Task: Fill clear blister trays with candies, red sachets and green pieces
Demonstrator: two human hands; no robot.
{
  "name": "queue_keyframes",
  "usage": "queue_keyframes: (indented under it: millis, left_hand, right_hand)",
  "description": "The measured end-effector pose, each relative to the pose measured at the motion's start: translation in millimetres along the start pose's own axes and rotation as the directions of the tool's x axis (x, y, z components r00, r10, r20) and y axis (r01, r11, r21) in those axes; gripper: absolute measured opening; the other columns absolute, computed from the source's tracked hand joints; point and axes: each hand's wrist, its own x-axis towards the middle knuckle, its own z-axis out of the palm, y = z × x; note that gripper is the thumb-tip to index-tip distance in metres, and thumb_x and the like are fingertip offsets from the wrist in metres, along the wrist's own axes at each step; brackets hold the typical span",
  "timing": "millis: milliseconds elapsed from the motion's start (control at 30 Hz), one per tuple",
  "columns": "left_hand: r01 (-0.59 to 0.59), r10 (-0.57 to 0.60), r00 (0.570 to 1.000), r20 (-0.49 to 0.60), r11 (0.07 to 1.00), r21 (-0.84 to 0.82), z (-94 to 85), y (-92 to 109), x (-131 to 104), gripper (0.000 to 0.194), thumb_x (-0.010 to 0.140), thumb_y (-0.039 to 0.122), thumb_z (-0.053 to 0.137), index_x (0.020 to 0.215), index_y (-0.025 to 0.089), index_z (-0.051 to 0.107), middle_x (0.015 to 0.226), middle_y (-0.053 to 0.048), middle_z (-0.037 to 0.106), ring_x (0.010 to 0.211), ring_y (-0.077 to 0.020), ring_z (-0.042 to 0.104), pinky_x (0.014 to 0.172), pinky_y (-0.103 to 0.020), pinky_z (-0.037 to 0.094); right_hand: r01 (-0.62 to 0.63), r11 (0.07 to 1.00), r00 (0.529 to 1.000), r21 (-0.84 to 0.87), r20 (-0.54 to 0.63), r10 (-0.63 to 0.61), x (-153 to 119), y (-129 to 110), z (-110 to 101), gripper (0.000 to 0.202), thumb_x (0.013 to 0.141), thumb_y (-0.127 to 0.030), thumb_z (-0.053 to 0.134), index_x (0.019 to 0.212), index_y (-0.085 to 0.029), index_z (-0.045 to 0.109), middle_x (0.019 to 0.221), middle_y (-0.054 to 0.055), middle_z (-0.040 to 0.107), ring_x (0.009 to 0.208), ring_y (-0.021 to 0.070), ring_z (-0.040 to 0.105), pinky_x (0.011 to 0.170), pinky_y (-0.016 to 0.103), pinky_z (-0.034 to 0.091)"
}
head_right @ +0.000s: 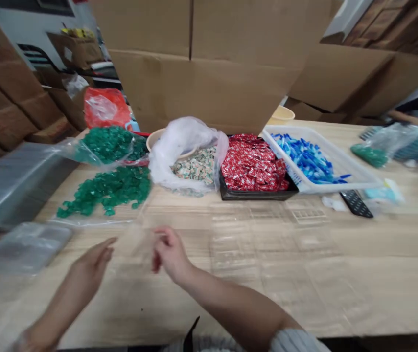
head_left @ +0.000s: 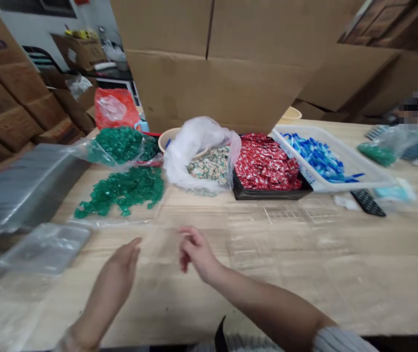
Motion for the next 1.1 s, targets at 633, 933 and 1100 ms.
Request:
queue_keyframes:
  millis: [633,933,1100]
  left_hand:
    - [-0.209,0.331,0.695,0.638,0.942,-0.262,85.6,114,16,0.037,0.083,0.036,0.041,0.112,0.020,0.056,0.092,-0.005,0.059,0.083,-0.0153,0.055,0.078,-0.029,0.043]
    - [-0.324,0.425,0.571,0.703,0.903,-0.282,139.6,140,-55,0.027,0.084,0.030,0.041,0.095,0.019,0.062,0.092,-0.006,0.058,0.085,-0.0157,0.053,0.078,-0.028,0.043]
    - [-0.547,0.515,0.617,0.595,0.824,-0.146,160.3,155,-73,0.025,0.085,0.027,0.038,0.084,0.019,0.062,0.087,-0.007,0.055,0.087,-0.0185,0.049,0.078,-0.032,0.041]
  right_hand:
    - [-0.047,0.993,0.925,-0.107,-0.379,0.003,-136,28,-143,0.057,0.065,-0.047,0.059,0.110,-0.018,0.040,0.076,0.001,0.056,0.054,0.0106,0.055,0.045,0.025,0.046]
    - [-0.467,0.784,0.738,-0.408,-0.669,0.091,-224,71,-139,0.029,0.079,-0.044,0.041,0.092,-0.019,0.048,0.060,-0.001,0.053,0.048,0.0138,0.053,0.043,0.024,0.039]
    - [-0.527,0.412,0.714,-0.743,-0.650,-0.260,-244,73,-152,0.025,0.084,-0.032,0.037,0.079,-0.018,0.057,0.080,0.006,0.058,0.069,0.0164,0.058,0.058,0.026,0.041]
